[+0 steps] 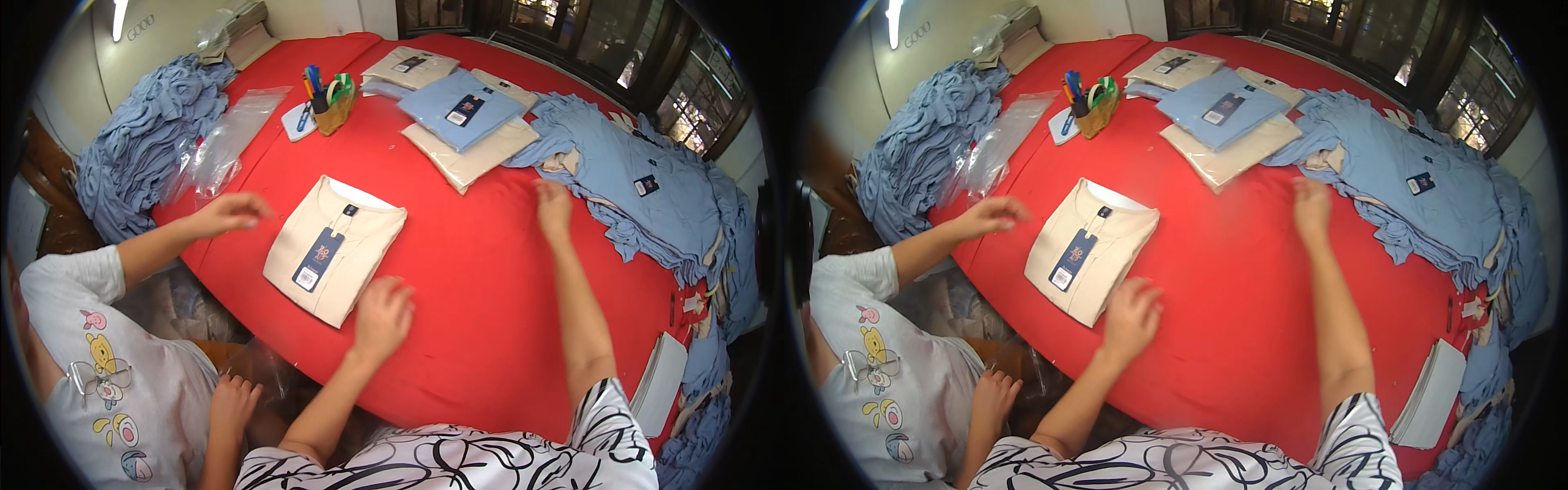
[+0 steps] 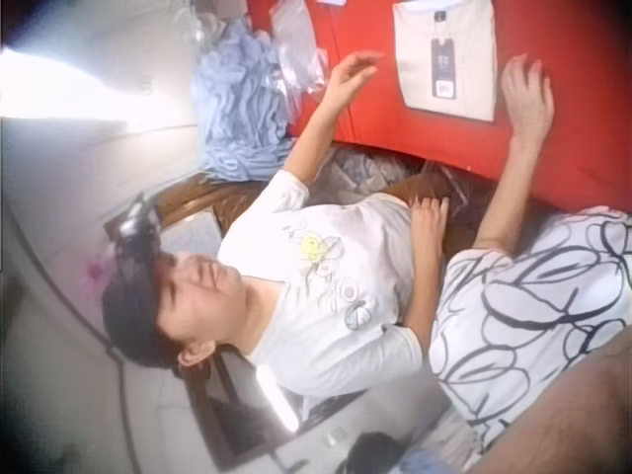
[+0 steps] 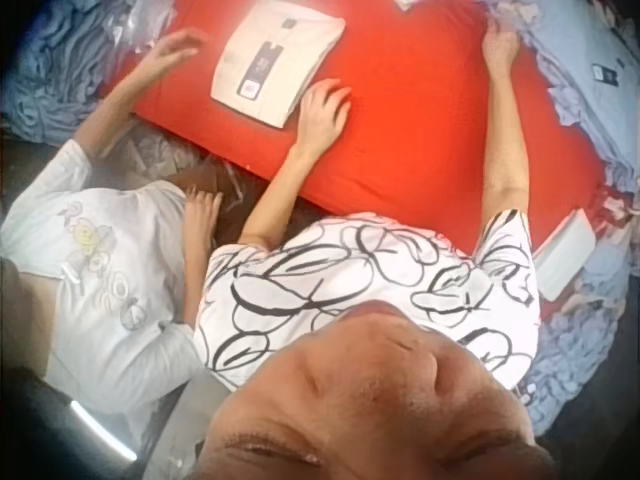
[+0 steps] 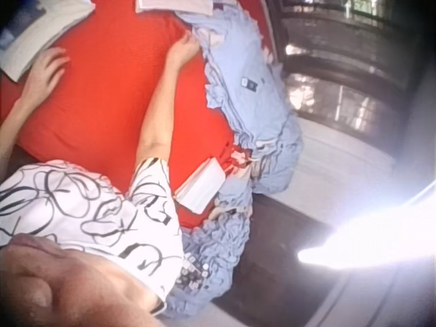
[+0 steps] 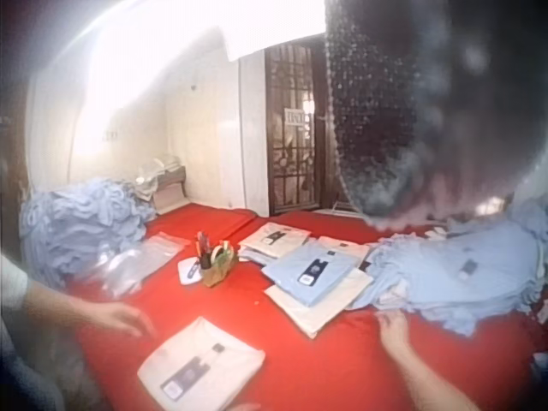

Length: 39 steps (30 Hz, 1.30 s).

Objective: The person folds blue and beige shirts over a cardboard insert on a red table, then places them into clear plastic bags.

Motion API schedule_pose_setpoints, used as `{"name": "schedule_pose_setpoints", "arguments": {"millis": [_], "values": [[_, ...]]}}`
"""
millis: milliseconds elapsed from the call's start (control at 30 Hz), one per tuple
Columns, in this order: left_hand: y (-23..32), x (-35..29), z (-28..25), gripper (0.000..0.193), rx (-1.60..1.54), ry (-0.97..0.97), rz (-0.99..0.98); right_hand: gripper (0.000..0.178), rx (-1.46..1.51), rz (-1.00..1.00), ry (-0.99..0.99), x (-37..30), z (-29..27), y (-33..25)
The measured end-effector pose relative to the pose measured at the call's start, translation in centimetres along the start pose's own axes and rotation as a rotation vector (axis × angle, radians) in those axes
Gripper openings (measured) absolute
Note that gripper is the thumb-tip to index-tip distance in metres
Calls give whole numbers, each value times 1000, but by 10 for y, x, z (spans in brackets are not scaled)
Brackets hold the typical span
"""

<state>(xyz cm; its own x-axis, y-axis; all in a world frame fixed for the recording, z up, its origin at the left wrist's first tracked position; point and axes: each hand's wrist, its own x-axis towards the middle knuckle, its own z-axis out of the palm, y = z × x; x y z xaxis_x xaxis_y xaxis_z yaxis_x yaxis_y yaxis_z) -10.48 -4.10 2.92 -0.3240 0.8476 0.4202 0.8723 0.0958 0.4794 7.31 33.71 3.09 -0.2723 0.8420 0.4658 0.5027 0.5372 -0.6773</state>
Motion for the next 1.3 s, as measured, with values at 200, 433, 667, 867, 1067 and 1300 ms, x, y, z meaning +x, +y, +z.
{"name": "schedule_pose_setpoints", "arguments": {"millis": [200, 433, 667, 867, 1067, 1300], "values": [[42, -14, 32, 56, 152, -261, 43, 24, -794, -65, 207, 64, -106, 120], [49, -18, 29, 55, 212, -275, 8, 31, -829, 75, 219, 96, -107, 108], [56, -7, 37, 52, 189, -238, 60, 16, -178, 9, 323, 126, -170, 174], [54, -19, 32, 53, 244, -207, 38, 20, -15, 30, 108, 50, -166, 55], [77, 14, 30, 38, -488, -136, -420, 24, 106, 120, -407, -139, -151, -79], [134, 24, 48, 63, -132, -231, -232, 23, 315, 19, -288, -193, -143, -94]]}}
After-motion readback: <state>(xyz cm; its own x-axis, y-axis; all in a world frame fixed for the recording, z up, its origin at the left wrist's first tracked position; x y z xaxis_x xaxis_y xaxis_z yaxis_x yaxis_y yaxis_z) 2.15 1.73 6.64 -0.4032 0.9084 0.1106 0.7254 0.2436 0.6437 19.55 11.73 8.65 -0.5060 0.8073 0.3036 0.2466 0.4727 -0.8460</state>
